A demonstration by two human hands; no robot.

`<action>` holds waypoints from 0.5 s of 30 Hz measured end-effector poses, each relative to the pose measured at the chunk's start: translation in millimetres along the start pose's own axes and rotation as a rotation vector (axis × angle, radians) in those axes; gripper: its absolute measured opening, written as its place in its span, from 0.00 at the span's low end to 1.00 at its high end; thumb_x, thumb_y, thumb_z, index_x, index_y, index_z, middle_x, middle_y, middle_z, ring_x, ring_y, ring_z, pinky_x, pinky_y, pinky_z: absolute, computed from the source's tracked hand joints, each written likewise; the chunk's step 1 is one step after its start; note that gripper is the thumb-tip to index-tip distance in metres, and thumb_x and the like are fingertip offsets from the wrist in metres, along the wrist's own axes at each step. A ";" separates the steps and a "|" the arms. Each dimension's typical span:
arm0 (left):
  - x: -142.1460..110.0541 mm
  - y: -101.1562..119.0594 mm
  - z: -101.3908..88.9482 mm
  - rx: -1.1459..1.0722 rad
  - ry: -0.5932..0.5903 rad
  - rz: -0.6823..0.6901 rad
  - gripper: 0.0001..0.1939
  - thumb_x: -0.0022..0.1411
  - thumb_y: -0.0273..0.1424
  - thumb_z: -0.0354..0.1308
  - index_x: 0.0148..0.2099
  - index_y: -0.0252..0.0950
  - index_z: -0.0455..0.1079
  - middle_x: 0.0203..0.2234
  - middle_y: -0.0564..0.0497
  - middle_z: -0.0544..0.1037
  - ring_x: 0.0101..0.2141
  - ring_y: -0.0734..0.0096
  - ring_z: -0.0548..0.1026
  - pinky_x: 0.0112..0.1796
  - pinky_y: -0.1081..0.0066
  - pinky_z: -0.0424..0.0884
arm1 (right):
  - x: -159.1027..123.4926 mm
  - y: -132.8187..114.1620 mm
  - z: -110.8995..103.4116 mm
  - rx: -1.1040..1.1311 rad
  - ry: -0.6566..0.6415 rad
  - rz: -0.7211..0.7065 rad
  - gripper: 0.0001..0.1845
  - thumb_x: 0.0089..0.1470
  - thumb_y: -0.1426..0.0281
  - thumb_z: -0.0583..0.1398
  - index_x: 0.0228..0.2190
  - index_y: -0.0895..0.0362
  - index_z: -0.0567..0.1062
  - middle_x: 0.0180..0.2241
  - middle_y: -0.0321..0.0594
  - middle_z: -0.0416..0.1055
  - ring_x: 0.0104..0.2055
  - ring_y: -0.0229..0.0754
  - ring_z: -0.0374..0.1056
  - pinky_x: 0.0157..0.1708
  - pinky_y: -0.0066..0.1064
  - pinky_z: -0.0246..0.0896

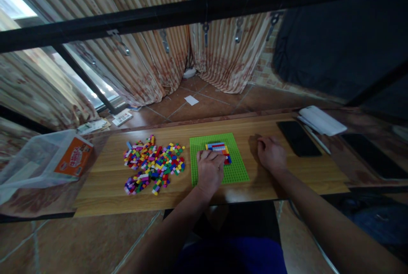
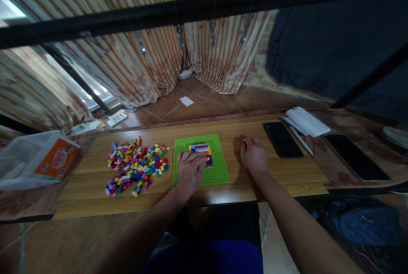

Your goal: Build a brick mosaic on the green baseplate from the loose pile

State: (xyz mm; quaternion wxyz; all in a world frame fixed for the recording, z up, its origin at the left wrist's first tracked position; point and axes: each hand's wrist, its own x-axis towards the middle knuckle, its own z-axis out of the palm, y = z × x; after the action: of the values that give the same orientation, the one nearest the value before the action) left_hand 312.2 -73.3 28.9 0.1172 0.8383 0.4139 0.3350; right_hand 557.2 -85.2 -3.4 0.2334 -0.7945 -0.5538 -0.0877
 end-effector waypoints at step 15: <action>-8.7 4.4 -1.1 0.220 -0.076 0.041 0.11 0.66 0.30 0.51 0.45 0.45 0.74 0.47 0.52 0.76 0.47 0.62 0.67 0.52 0.52 0.58 | -0.3 1.5 2.3 -0.025 -0.006 0.009 0.17 0.59 0.67 0.50 0.38 0.58 0.77 0.39 0.47 0.72 0.35 0.43 0.68 0.33 0.31 0.59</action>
State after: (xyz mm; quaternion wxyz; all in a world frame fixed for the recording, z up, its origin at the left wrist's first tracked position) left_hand 310.4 -82.9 27.8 0.0331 0.8666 0.4261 0.2578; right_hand 558.2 -84.8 -5.9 0.2224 -0.8000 -0.5497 -0.0912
